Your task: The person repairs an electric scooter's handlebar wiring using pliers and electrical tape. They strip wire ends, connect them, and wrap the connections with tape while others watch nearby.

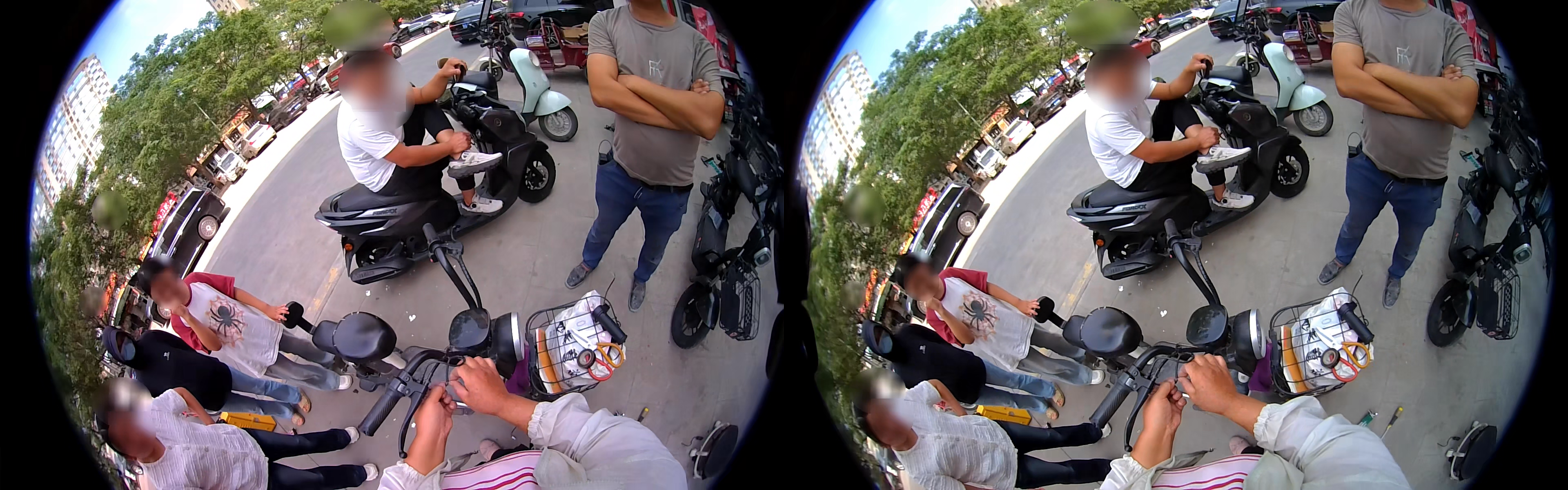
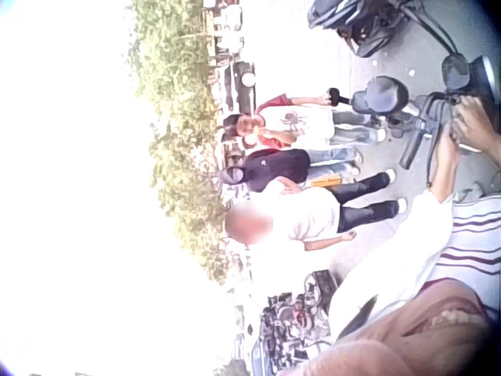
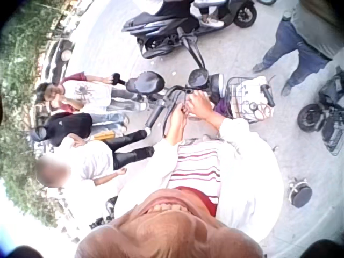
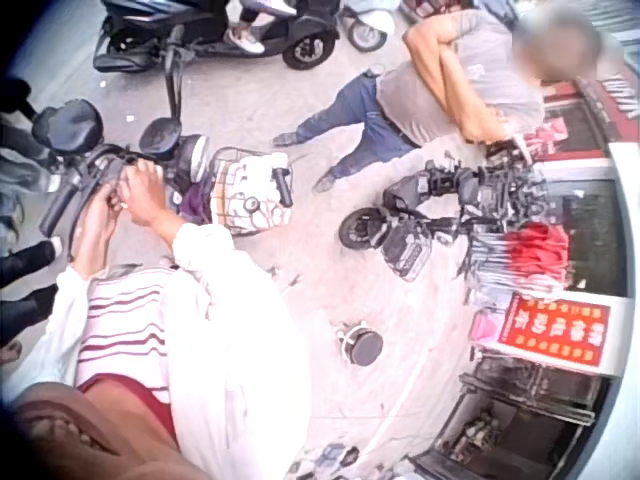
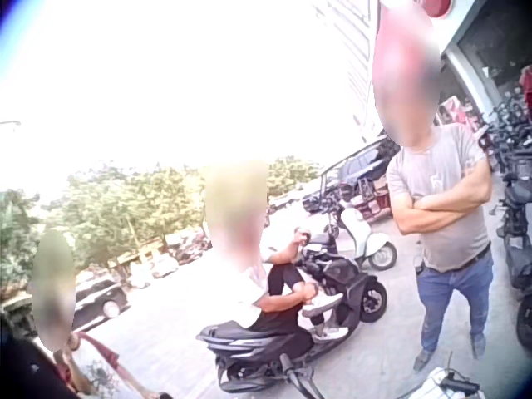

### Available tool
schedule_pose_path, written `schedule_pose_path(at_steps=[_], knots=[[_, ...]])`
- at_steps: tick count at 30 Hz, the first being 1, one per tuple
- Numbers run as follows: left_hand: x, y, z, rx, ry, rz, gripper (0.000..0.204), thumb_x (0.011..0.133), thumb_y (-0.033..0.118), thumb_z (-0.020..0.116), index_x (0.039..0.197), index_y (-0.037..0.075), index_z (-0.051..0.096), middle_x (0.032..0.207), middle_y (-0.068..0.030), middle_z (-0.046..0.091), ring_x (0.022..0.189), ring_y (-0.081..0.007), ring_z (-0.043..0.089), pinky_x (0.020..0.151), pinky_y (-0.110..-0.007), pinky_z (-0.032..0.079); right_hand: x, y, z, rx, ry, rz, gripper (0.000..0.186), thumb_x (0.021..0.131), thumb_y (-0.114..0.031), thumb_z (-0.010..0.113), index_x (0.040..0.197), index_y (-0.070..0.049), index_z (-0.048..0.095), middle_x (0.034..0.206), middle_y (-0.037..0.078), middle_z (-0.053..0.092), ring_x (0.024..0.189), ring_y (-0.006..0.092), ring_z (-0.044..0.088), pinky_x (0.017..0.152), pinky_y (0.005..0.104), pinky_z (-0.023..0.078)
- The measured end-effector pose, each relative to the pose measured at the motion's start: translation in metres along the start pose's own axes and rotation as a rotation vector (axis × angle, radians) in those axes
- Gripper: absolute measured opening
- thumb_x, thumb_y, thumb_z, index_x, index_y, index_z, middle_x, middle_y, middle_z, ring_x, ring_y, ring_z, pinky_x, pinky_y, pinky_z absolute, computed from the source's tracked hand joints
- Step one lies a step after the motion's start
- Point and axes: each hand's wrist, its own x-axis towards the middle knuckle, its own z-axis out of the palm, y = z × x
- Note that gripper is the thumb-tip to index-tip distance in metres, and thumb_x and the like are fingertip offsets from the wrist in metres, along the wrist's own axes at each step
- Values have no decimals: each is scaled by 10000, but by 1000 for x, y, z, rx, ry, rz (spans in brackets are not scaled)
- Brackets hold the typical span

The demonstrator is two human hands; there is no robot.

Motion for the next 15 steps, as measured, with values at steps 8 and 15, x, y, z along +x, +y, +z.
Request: schedule_pose_path(at_steps=[8,15], knots=[[-1,12,-15,31,-156,-186,136,942,166,600,841,84,562,674,1,498,582,-118,462,502,-247,391,1,-5,-8,-50,38,-70,90,839,-203,643,884,-126,642,878,72,575,893,285,548,798,415,384],[17,7,-5,-144,-155,-397,123,906,153,635,850,90,546,669,26,457,560,-73,409,443,-179,320,-1,8,-2,0,31,30,75,855,-178,622,908,-130,644,879,70,577,886,288,540,797,412,388]])
